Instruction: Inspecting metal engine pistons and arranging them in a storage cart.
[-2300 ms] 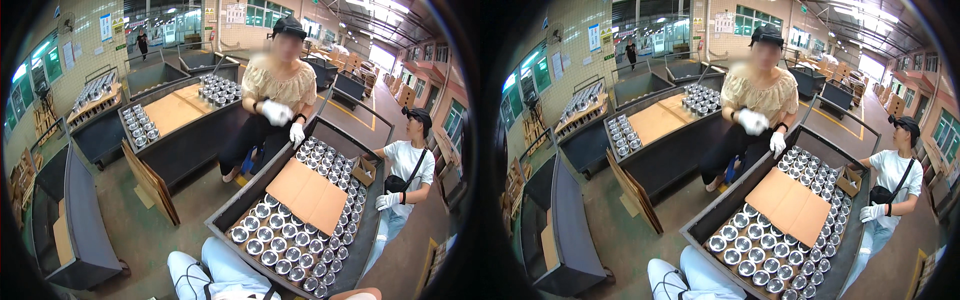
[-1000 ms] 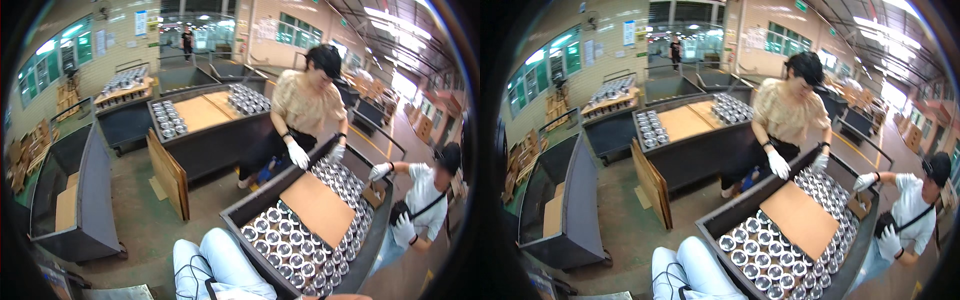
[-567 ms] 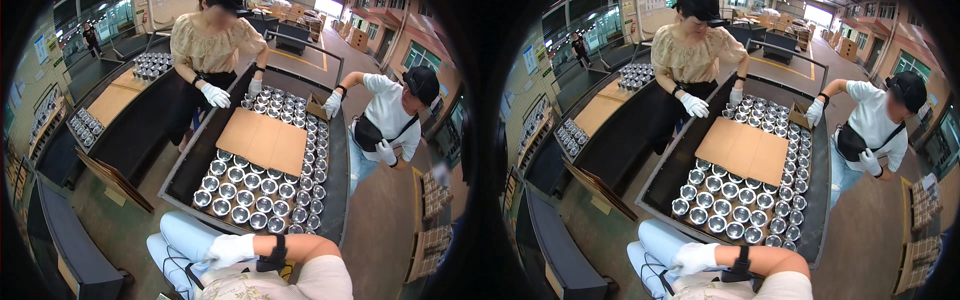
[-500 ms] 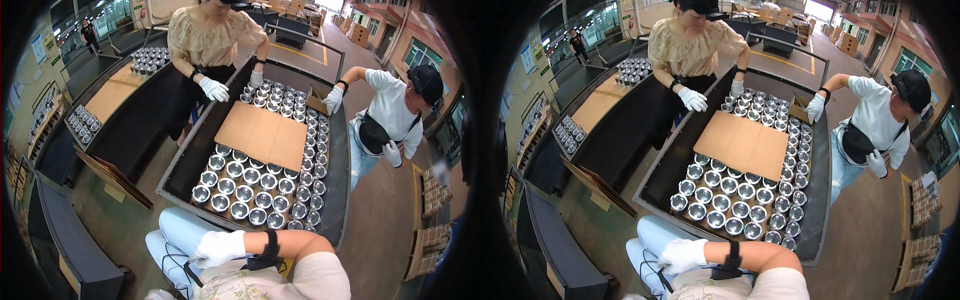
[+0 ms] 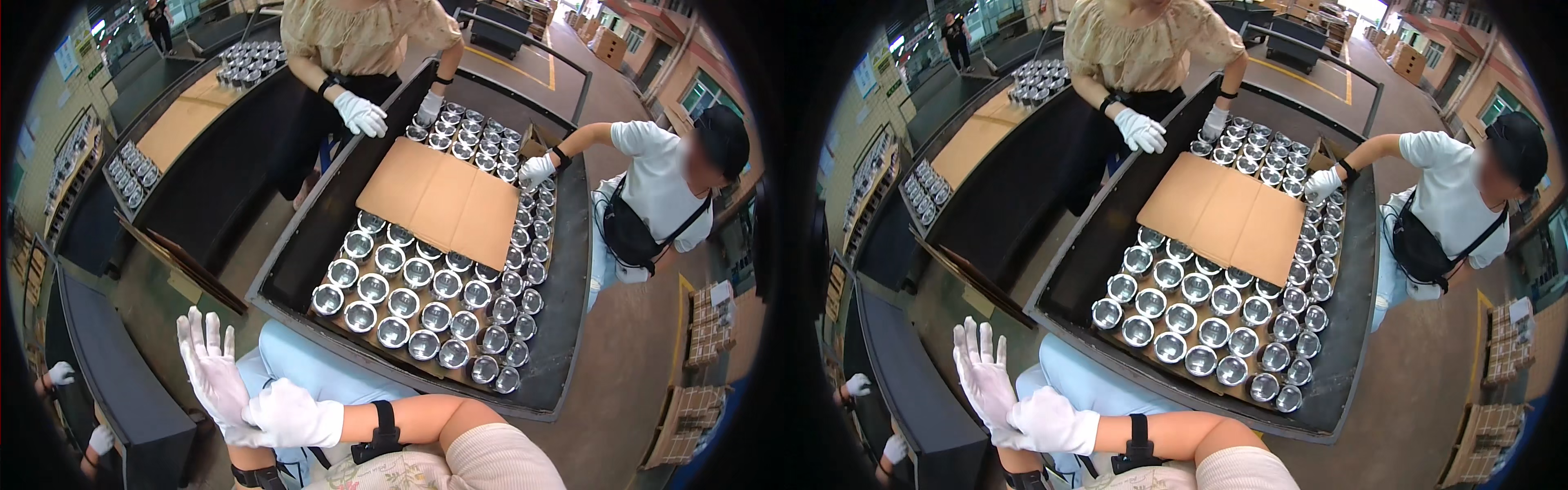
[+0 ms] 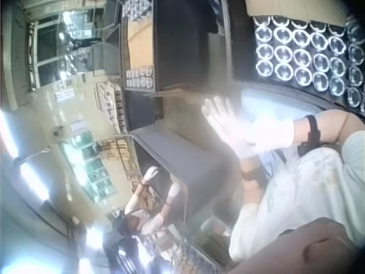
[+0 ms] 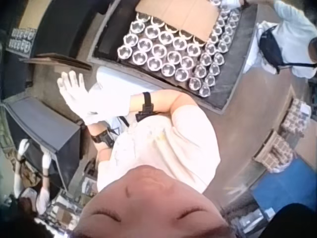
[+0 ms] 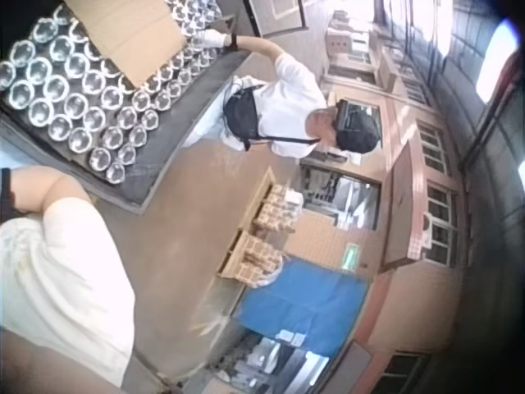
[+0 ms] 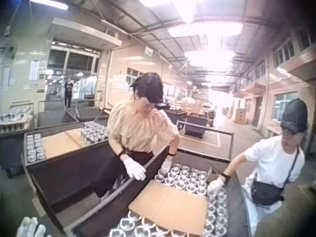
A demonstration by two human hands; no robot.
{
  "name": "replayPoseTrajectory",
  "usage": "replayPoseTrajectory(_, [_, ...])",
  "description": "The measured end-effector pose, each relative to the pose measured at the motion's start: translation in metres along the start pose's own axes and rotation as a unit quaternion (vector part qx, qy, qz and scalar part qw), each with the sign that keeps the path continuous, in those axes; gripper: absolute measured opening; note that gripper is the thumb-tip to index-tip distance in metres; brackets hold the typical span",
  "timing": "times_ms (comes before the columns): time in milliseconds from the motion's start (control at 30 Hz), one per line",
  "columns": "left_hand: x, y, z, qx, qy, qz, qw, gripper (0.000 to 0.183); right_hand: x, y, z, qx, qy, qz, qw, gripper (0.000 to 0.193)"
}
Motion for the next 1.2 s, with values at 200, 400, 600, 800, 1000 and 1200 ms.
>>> replayPoseTrajectory(200, [-0.002,0.003,-0.002,0.033,0.004,-0.014,0.999,0.045,-0.005,0.007,0.015,0.1,-0.032,-0.099,0.99,0.027])
replayPoseTrajectory(400, [-0.004,0.005,-0.018,-0.007,0.073,-0.055,0.996,0.053,0.011,0.002,-0.053,0.209,-0.034,-0.157,0.965,0.023])
replayPoseTrajectory(600, [-0.057,0.055,0.057,-0.045,0.069,-0.057,0.995,0.073,0.032,0.004,-0.082,0.332,-0.067,-0.115,0.934,0.029])
replayPoseTrajectory(800, [-0.11,0.106,-0.039,-0.036,0.002,-0.148,0.988,0.073,0.008,-0.008,-0.076,0.225,-0.048,-0.143,0.963,0.04])
replayPoseTrajectory(1000, [-0.081,0.093,0.045,-0.077,-0.007,-0.177,0.981,0.066,0.0,-0.023,-0.07,0.274,-0.089,-0.183,0.94,0.056])
replayPoseTrajectory(1200, [-0.038,0.055,0.045,0.043,0.099,-0.028,0.994,0.087,0.001,-0.011,-0.089,0.394,-0.047,-0.077,0.915,0.026])
Point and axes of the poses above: each hand's wrist, its own y-axis away from the middle knuckle, its own z-axis out of the palm, x = y × z, the point moved 6 cm from there along -y, towards the middle knuckle, and after that the axes turned 9 degrees about y, right-handed, at the moved point
